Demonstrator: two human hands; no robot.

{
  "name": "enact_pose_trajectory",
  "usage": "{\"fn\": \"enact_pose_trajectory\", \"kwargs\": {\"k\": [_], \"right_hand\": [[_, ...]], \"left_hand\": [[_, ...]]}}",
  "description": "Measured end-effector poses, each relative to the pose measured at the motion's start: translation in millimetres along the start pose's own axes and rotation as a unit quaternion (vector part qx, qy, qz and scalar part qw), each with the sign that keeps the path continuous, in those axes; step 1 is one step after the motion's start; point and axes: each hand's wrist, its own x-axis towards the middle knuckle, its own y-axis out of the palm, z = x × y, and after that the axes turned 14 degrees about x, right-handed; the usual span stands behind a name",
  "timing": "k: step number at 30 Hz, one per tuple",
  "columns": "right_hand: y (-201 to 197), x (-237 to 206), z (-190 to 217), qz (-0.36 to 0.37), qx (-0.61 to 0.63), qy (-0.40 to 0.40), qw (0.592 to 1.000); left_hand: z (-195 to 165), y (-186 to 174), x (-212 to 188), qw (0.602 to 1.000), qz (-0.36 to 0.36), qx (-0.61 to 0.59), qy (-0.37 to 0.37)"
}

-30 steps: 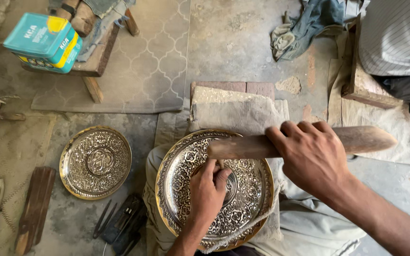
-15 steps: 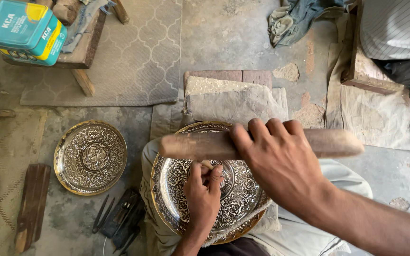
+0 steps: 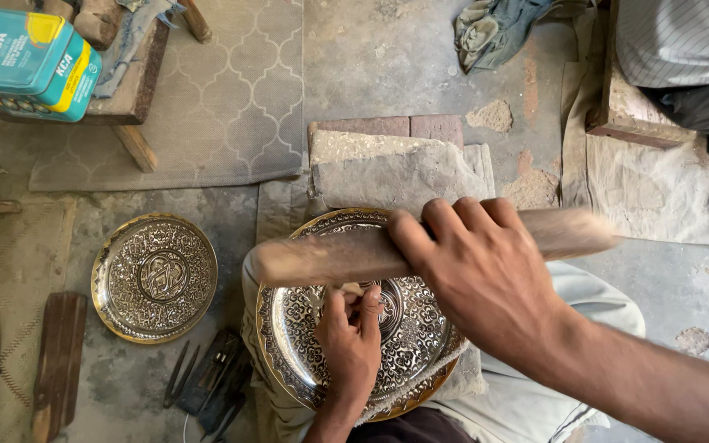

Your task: The person sits on the floor with a large decorated brass tray resting on their lap. They hold a punch against the tray's central medallion and strike it with a wooden mallet, repeatedly repositioning the punch to work the raised design, with a second finished tray on the floor beside them.

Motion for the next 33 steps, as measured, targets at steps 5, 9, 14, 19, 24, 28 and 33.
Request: {"fn": "enact_pose_trajectory", "kwargs": {"k": [5,9,14,19,24,28,33], "right_hand": [[14,-11,-21,0.032,0.011,0.050,0.998],[28,-28,-45,0.120,0.052,0.200,0.971],[55,-81,-54,0.091,0.135,0.321,0.933],[93,-136,-32,-0.026,0.205,0.389,0.898],[137,-175,10,-0.150,0.264,0.474,0.826],[166,-196,38,-0.172,0.236,0.513,0.807],[176,-210,32,-0.233,0.446,0.551,0.666]], "left_hand": [[-4,-6,11,0.997,0.033,0.057,0.049],[-9,-7,38,0.975,0.098,0.123,0.158],[-24,-11,66,0.926,0.270,0.177,0.195],[-40,-8,85,0.847,0.431,0.226,0.215],[-54,4,98,0.758,0.509,0.274,0.302],[-63,7,105,0.710,0.551,0.281,0.335],[-69,14,109,0.677,0.583,0.306,0.329]]}}
